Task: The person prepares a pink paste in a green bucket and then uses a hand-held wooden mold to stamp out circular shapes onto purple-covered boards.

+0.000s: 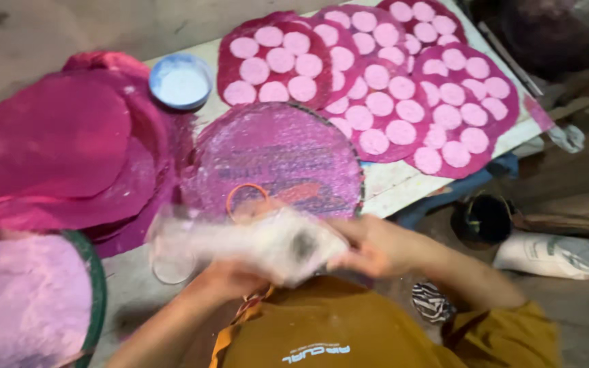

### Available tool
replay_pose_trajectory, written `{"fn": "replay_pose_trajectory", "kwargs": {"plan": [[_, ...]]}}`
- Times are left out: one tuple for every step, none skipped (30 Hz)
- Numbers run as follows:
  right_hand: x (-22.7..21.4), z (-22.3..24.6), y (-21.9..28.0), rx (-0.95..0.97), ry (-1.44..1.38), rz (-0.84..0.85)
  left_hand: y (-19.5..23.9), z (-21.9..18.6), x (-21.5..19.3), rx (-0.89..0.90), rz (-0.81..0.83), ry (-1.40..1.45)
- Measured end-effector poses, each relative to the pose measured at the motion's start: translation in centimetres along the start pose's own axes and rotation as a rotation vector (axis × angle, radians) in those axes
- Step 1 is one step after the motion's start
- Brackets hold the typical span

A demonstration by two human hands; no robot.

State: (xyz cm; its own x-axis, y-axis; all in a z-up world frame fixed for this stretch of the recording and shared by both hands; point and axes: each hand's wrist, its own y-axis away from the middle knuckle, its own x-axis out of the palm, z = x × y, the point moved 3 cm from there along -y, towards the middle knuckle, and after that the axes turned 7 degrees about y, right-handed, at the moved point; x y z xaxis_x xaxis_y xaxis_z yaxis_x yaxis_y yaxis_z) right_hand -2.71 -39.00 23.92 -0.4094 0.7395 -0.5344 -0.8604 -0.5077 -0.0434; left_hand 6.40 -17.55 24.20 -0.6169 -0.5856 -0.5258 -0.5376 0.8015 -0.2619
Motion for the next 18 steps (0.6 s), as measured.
{"fn": "replay_pose_trajectory", "kwargs": {"plan": [[-0.2,1.5,0.3,-0.071,0.196,0.046,0.5,-0.4,1.5,-0.045,0.223,0.213],[-0.7,2.8,0.1,-0.148,0.396,0.092,1.1,-0.6,2.9,-0.087,0.446,0.418],[-1.6,4.1,-0.5,-0.29,0.46,0.105,1.7,-0.7,3.6,-0.04,0.395,0.327],[-2.6,5.2,-1.2,-0.433,0.519,0.123,2.4,-0.7,4.3,0.005,0.343,0.24],[-3.8,6.0,-1.8,-0.576,0.578,0.142,2.1,-0.2,4.8,0.05,0.29,0.152],[-4.8,6.4,-2.3,-0.716,0.659,0.167,2.2,0.3,5.9,0.04,0.386,0.122],[-5.8,6.6,-2.7,-0.857,0.738,0.191,2.4,0.6,6.8,0.031,0.481,0.091],[-6.3,6.8,-2.7,-1.003,0.819,0.217,2.3,0.9,7.2,0.023,0.572,0.056],[-6.5,6.8,-2.5,-0.872,0.701,0.258,2.3,0.8,7.0,0.013,0.543,0.02],[-6.9,6.6,-2.4,-0.744,0.585,0.298,2.4,0.4,6.5,0.002,0.51,-0.021],[-6.9,6.4,-2.1,-0.616,0.47,0.336,2.9,-0.4,5.9,-0.008,0.477,-0.061],[-6.3,6.2,-1.4,-0.562,0.357,0.446,4.1,-1.7,5.7,-0.02,0.481,-0.129],[-5.5,6.0,-0.7,-0.503,0.245,0.554,5.3,-2.9,5.7,-0.034,0.485,-0.198],[-4.8,5.8,0.0,-0.445,0.129,0.663,6.1,-3.4,5.8,-0.144,0.509,-0.167],[-4.4,5.5,0.3,-0.445,0.078,0.67,7.0,-3.6,6.0,-0.254,0.531,-0.135],[-3.8,5.2,0.5,-0.445,0.02,0.688,8.2,-3.8,6.6,-0.371,0.546,-0.091],[-3.4,5.0,0.7,-0.443,-0.038,0.707,9.2,-3.7,6.9,-0.416,0.504,-0.093],[-3.2,4.8,0.5,-0.416,-0.119,0.744,10.1,-3.2,6.8,-0.463,0.458,-0.098]]}}
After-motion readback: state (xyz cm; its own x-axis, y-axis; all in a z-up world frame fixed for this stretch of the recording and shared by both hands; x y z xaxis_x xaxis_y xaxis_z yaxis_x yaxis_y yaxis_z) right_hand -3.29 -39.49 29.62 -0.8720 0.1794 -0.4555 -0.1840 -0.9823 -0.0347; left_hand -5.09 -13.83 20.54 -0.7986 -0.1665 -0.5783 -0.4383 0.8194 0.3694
